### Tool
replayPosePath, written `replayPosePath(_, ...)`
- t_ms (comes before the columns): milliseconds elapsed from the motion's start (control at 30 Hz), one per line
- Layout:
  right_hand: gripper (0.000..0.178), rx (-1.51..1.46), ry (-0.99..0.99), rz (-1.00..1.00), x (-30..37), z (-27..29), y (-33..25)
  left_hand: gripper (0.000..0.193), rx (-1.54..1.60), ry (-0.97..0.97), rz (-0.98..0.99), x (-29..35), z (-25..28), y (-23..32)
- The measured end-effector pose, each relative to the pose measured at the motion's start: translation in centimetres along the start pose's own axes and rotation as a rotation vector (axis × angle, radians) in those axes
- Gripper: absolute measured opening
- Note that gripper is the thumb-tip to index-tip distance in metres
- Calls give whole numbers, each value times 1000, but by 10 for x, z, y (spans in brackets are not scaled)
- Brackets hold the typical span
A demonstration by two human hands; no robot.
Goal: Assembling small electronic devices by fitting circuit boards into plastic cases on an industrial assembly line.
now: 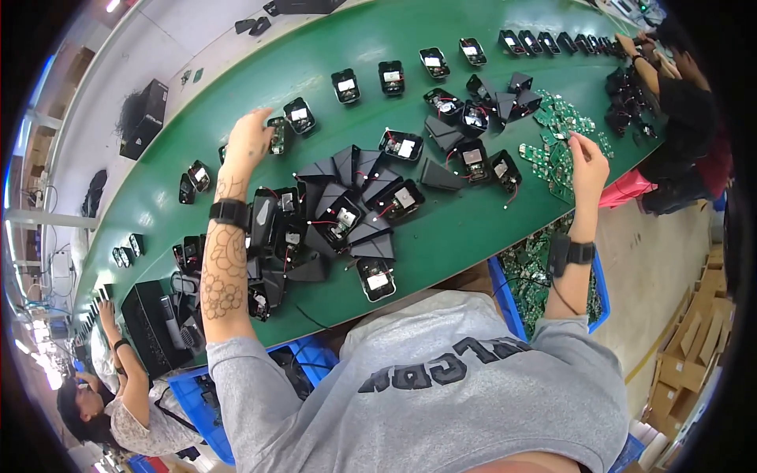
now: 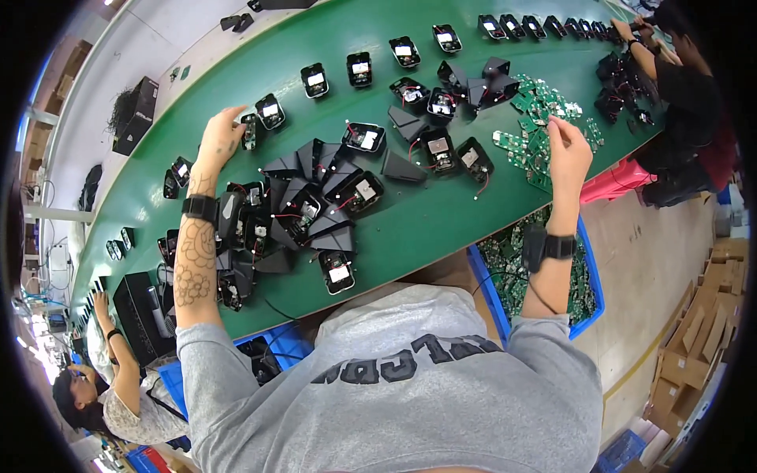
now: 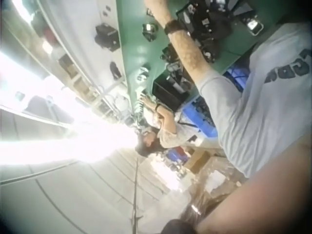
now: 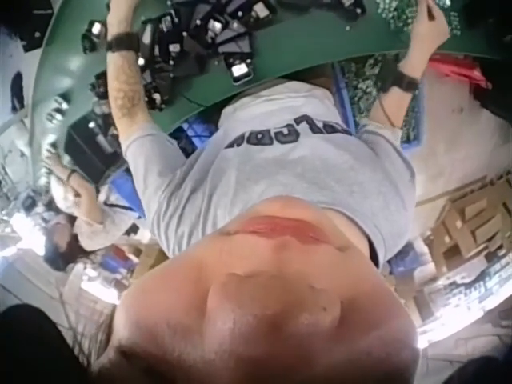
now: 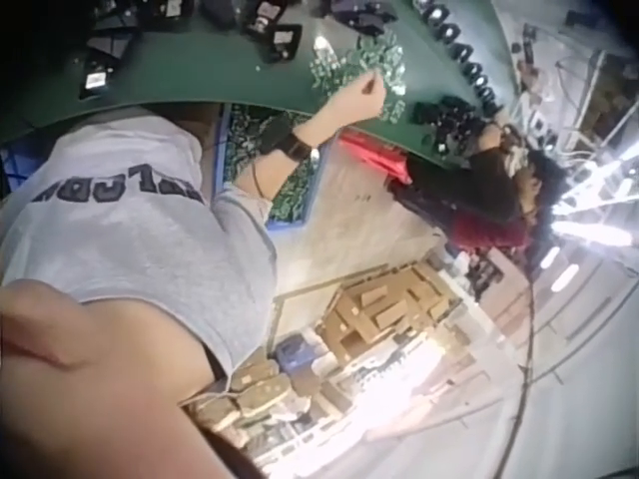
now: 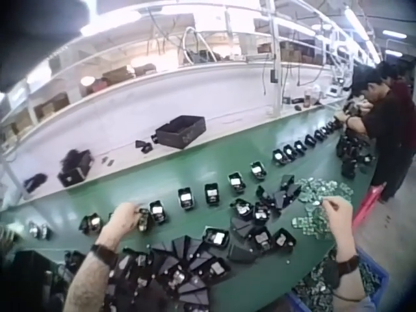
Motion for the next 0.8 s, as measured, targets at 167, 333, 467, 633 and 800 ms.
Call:
replayPosePath(167,29,427,-186,313,-26,-20,25,36,31,222,165,27,55,-12)
replayPosePath(333,26,525,-254,365,-39,-27,22,38,-30,409,526,78,97,-157)
replayPosePath(467,25,329,-158,194,-42,-28,58,46,799,209,1047,153,73,-286)
replayPosePath(633,36,576,-227,200,-52,-48,59,49,432,196,965,163,55,-279)
replayPosePath(800,34,482,-338,144,-66,-52,52,56,283,53,850,127,41,-254)
Point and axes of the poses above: each hand's wrist, its own x-axis away from the middle knuckle, its own z-axis out of the back of the hand, y = z × x, the point moved 6 cm from there along -x, towards the middle knuckle, and after that the axes turned 8 degrees about z, right-handed, at the moved point
